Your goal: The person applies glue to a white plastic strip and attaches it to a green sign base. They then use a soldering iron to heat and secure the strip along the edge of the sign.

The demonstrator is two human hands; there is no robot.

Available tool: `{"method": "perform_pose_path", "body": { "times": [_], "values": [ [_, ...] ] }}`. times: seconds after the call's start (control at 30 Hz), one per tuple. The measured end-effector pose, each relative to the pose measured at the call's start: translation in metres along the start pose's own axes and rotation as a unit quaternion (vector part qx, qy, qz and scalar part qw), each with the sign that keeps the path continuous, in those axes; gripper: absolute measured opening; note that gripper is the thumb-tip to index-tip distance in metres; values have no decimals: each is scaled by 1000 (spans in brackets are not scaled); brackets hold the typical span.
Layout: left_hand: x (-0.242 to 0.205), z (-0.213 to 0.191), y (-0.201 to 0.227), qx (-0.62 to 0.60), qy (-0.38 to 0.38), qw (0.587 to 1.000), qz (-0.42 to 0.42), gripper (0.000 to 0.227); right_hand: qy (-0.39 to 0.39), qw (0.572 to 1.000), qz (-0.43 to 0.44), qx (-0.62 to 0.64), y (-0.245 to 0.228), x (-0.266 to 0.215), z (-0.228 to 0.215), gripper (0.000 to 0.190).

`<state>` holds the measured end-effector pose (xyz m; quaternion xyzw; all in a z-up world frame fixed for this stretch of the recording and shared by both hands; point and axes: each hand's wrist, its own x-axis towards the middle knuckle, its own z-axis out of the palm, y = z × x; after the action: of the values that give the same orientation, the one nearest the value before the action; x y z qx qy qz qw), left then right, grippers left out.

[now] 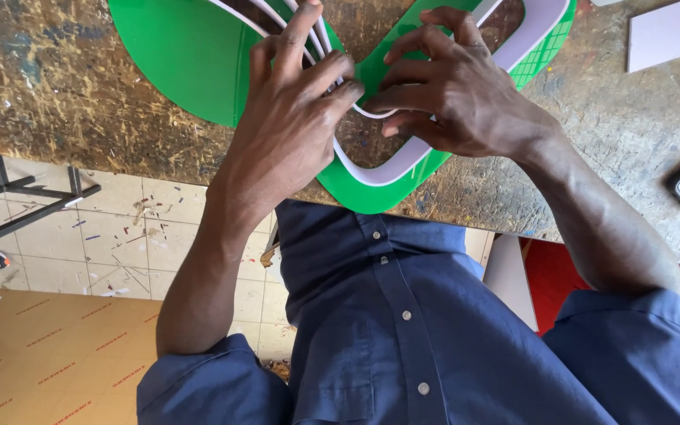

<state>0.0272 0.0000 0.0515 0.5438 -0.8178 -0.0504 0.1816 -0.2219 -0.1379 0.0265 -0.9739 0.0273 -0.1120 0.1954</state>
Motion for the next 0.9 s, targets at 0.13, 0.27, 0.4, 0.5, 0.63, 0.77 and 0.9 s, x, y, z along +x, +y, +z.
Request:
{"method": "perform_pose_path", "body": {
  "times": [0.13, 0.27, 0.4, 0.5, 0.63, 0.77, 0.9],
  "values": [
    [1, 3, -3, -13, 0, 1000, -6, 15, -30, 996, 15, -81, -11, 5, 1, 15],
    [-1, 6, -7, -62, 12, 998, -17, 6, -31, 995, 27, -88, -16, 12, 9, 7],
    [-2, 9, -8, -86, 18, 996, -12, 13, -1, 998, 15, -65, -17, 12, 11, 2],
    [-1, 9, -9, -88, 15, 996, -9, 13, -13, 997, 18, -77, -16, 9, 14, 9],
    [-3, 15, -3, -100, 51, 993, -36, 12, 8, 997, 13, -74, -20, 13, 12, 6],
    [-5, 14, -4, -132, 50, 989, -40, 12, -4, 993, 11, -119, -19, 13, 15, 7],
    [-2, 14, -8, -110, 23, 993, -27, 14, -26, 990, 16, -135, -17, 12, 15, 8]
  ]
}}
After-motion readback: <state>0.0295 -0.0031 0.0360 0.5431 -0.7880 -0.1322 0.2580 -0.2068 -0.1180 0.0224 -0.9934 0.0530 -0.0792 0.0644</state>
